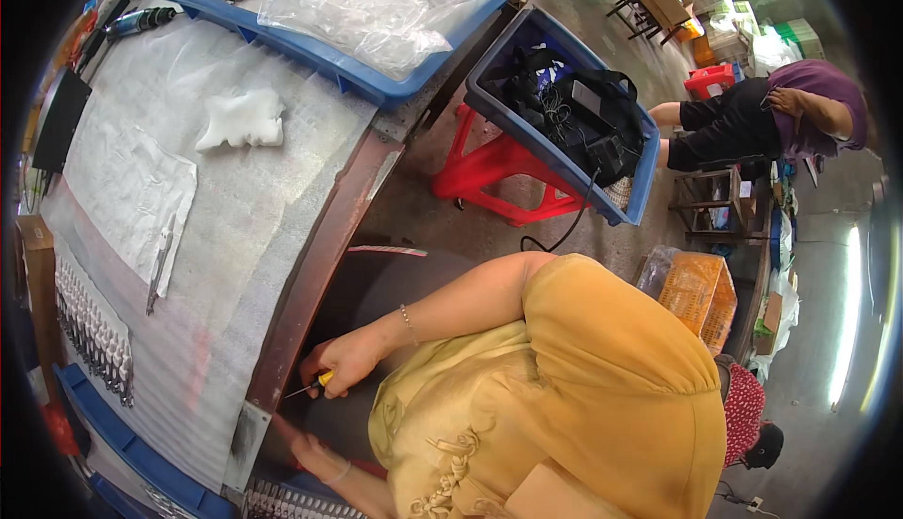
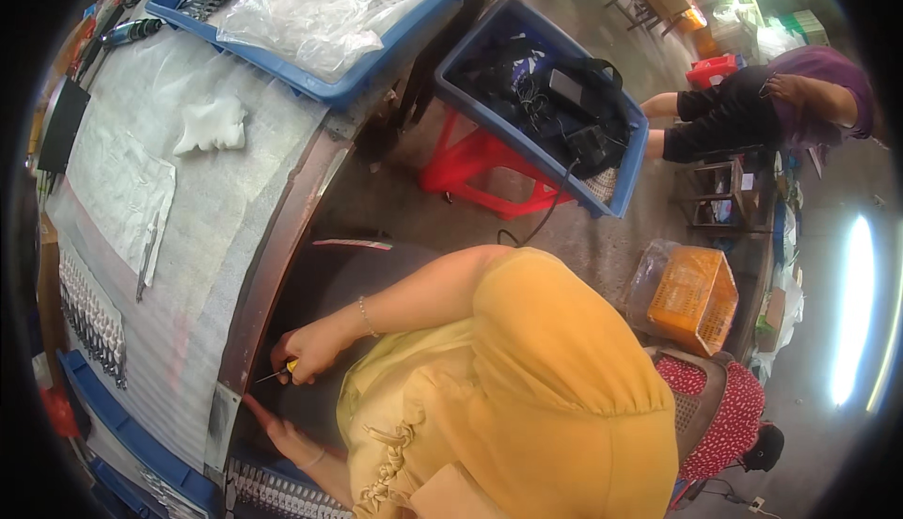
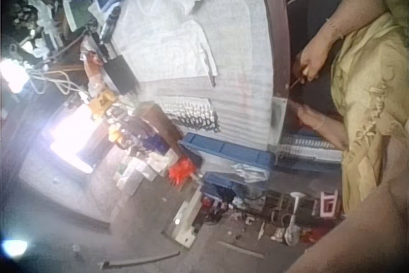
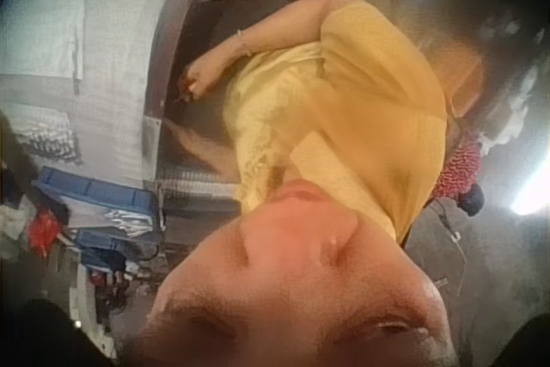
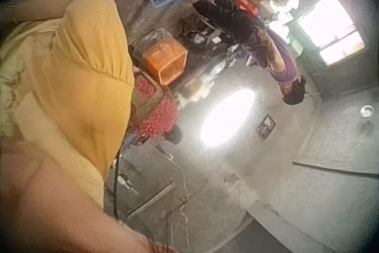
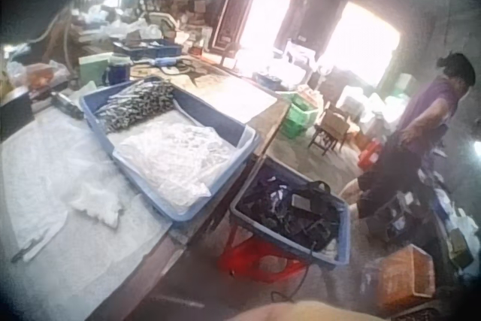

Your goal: The person assembles small metal and plastic parts by hand using a manual screwdriver.

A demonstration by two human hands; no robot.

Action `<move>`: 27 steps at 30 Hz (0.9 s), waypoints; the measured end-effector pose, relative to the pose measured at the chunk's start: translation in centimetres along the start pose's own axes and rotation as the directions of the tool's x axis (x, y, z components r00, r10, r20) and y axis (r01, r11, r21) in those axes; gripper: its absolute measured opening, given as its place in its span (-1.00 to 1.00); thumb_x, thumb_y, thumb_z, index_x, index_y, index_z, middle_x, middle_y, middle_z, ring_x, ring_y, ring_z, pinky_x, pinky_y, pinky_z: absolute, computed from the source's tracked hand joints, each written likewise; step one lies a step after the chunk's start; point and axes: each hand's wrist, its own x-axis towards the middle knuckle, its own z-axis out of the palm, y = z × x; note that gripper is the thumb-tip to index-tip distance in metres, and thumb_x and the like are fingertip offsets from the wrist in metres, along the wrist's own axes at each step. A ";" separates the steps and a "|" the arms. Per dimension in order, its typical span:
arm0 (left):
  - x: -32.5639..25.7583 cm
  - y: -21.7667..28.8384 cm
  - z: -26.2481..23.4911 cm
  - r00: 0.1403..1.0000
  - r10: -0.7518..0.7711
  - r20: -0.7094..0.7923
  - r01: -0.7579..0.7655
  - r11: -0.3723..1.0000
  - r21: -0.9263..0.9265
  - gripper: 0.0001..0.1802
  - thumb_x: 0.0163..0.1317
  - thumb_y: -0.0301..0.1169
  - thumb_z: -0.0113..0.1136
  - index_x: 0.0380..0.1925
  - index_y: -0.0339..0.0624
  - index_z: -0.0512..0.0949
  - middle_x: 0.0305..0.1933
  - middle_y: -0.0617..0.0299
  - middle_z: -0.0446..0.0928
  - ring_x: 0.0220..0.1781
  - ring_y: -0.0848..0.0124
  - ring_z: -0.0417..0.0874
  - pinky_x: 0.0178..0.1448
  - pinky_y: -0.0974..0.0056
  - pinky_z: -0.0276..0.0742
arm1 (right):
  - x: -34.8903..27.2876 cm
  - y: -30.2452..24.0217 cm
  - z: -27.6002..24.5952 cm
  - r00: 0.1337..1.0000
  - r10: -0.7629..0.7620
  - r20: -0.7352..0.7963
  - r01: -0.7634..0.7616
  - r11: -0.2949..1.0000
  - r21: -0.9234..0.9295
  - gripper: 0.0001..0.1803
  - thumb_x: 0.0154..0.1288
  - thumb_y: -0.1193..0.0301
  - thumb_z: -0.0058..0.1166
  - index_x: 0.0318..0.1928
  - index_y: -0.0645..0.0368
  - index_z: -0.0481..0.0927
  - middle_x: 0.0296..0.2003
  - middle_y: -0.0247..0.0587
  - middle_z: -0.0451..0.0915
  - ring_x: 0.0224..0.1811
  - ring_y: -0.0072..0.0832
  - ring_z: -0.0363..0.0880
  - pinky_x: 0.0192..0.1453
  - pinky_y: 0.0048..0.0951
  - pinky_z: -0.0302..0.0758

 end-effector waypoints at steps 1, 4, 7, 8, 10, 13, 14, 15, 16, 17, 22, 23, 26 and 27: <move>-0.7 -1.0 -0.3 0.999 -0.033 0.020 0.035 0.997 -0.063 -0.45 0.35 -0.43 -0.09 0.32 -0.45 0.21 0.33 -0.14 0.29 0.32 0.15 0.36 0.39 0.14 0.26 | -0.1 -0.2 0.1 1.000 -0.021 0.013 0.021 1.000 -0.015 -0.73 0.17 0.47 0.08 -0.11 0.30 0.51 -0.35 -0.21 0.53 -0.39 -0.51 0.56 -0.28 -0.44 0.49; -2.4 -3.0 -1.3 0.989 -0.115 0.088 0.133 0.963 -0.236 -0.42 0.35 -0.43 -0.08 0.34 -0.43 0.17 0.36 -0.14 0.25 0.35 0.14 0.33 0.41 0.14 0.23 | 0.0 0.1 0.1 0.999 -0.051 0.017 0.052 0.996 -0.068 -0.73 0.17 0.48 0.07 -0.12 0.32 0.51 -0.33 -0.18 0.54 -0.38 -0.48 0.57 -0.26 -0.41 0.51; -2.9 -3.9 -2.3 0.972 -0.164 0.171 0.219 0.895 -0.389 -0.40 0.35 -0.43 -0.08 0.37 -0.42 0.12 0.39 -0.15 0.21 0.38 0.12 0.29 0.43 0.14 0.20 | 0.3 0.5 0.2 1.000 -0.013 0.011 0.014 0.995 -0.098 -0.73 0.17 0.47 0.06 -0.12 0.33 0.51 -0.32 -0.14 0.55 -0.37 -0.46 0.59 -0.25 -0.39 0.52; -2.9 -4.1 -2.5 0.963 -0.174 0.204 0.248 0.866 -0.435 -0.39 0.36 -0.43 -0.08 0.38 -0.42 0.11 0.41 -0.15 0.19 0.39 0.12 0.28 0.43 0.14 0.19 | 0.4 0.5 0.2 1.000 -0.017 0.010 0.018 0.995 -0.097 -0.73 0.17 0.47 0.06 -0.12 0.33 0.51 -0.32 -0.14 0.55 -0.37 -0.46 0.59 -0.25 -0.39 0.52; -3.5 -4.2 -2.8 0.945 -0.195 0.264 0.310 0.794 -0.523 -0.37 0.36 -0.43 -0.08 0.39 -0.41 0.08 0.43 -0.15 0.16 0.41 0.11 0.25 0.44 0.14 0.17 | 0.2 0.5 0.2 1.000 0.000 -0.015 -0.003 0.984 -0.176 -0.74 0.18 0.46 0.05 -0.13 0.32 0.52 -0.32 -0.12 0.56 -0.36 -0.44 0.61 -0.25 -0.39 0.53; -4.0 -0.3 -2.7 0.940 -0.121 0.320 0.220 0.931 -0.293 -0.32 0.35 -0.40 -0.02 0.41 -0.40 0.04 0.44 -0.17 0.13 0.42 0.09 0.23 0.43 0.14 0.17 | -0.9 0.6 -0.2 0.998 0.002 -0.055 -0.012 0.985 -0.173 -0.74 0.18 0.45 0.05 -0.13 0.30 0.52 -0.35 -0.12 0.57 -0.37 -0.43 0.61 -0.26 -0.38 0.53; -5.6 2.5 -3.7 0.954 -0.038 0.299 0.038 0.999 0.006 -0.28 0.35 -0.38 0.03 0.42 -0.39 0.02 0.45 -0.19 0.11 0.42 0.07 0.23 0.42 0.13 0.18 | -0.3 0.0 0.5 1.000 -0.011 -0.012 0.009 0.983 -0.181 -0.74 0.18 0.45 0.05 -0.13 0.30 0.52 -0.35 -0.12 0.57 -0.37 -0.43 0.61 -0.26 -0.38 0.53; -6.6 4.2 -3.3 0.984 -0.043 0.175 0.051 0.998 -0.040 -0.34 0.29 -0.38 0.10 0.34 -0.42 0.18 0.32 -0.18 0.31 0.29 0.09 0.38 0.33 0.05 0.29 | -0.1 -0.1 0.5 1.000 -0.021 0.003 0.021 0.978 -0.207 -0.73 0.17 0.44 0.05 -0.12 0.30 0.52 -0.37 -0.12 0.57 -0.37 -0.43 0.61 -0.26 -0.38 0.53; -7.3 5.8 -3.4 0.985 -0.045 0.169 0.053 0.998 -0.040 -0.34 0.29 -0.38 0.10 0.34 -0.42 0.18 0.32 -0.18 0.31 0.29 0.09 0.38 0.33 0.05 0.29 | 0.0 -0.1 0.5 0.999 -0.032 0.020 0.036 0.971 -0.235 -0.73 0.16 0.44 0.06 -0.12 0.29 0.53 -0.39 -0.13 0.58 -0.38 -0.43 0.61 -0.27 -0.37 0.53; -7.5 7.4 -3.4 0.982 -0.131 0.137 0.151 0.978 -0.142 -0.44 0.28 -0.39 0.11 0.24 -0.43 0.29 0.21 -0.15 0.41 0.19 0.09 0.45 0.27 0.02 0.33 | -0.2 -0.1 0.3 0.999 -0.032 0.011 0.034 0.972 -0.234 -0.73 0.16 0.44 0.06 -0.12 0.29 0.53 -0.39 -0.13 0.58 -0.38 -0.43 0.61 -0.27 -0.37 0.53; -8.2 14.8 -2.0 0.914 0.278 0.295 -0.130 0.891 -0.435 -0.52 0.35 -0.21 0.15 0.13 -0.30 0.43 -0.01 -0.08 0.51 -0.08 0.20 0.58 0.04 0.10 0.50 | -0.4 0.1 0.3 1.000 -0.025 0.005 0.026 0.970 -0.242 -0.72 0.14 0.42 0.08 -0.14 0.28 0.54 -0.39 -0.13 0.58 -0.38 -0.41 0.61 -0.25 -0.36 0.53; -7.7 16.7 -0.8 0.816 0.479 0.323 -0.233 0.784 -0.575 -0.57 0.35 -0.20 0.15 0.05 -0.30 0.44 -0.09 -0.02 0.51 -0.14 0.22 0.57 -0.06 0.10 0.49 | -0.4 0.1 0.4 1.000 -0.018 0.003 0.019 0.974 -0.227 -0.72 0.14 0.42 0.09 -0.14 0.28 0.54 -0.36 -0.13 0.58 -0.38 -0.41 0.61 -0.26 -0.36 0.54; -8.3 21.8 2.6 0.672 0.737 0.072 -0.345 0.398 -0.850 -0.70 0.32 -0.20 0.18 -0.24 -0.22 0.44 -0.34 0.16 0.40 -0.32 0.24 0.49 -0.27 0.11 0.42 | 0.2 1.0 0.5 0.997 -0.071 0.010 0.071 0.973 -0.218 -0.71 0.14 0.41 0.12 -0.13 0.27 0.55 -0.34 -0.13 0.59 -0.38 -0.43 0.61 -0.27 -0.36 0.54; -8.5 23.3 2.9 0.658 0.750 -0.065 -0.366 0.243 -0.899 -0.72 0.30 -0.22 0.20 -0.27 -0.20 0.43 -0.39 0.19 0.37 -0.36 0.23 0.48 -0.29 0.10 0.42 | 0.4 0.7 0.6 0.996 -0.092 0.011 0.092 0.959 -0.269 -0.72 0.18 0.41 0.13 -0.11 0.26 0.54 -0.34 -0.16 0.58 -0.38 -0.48 0.60 -0.26 -0.40 0.54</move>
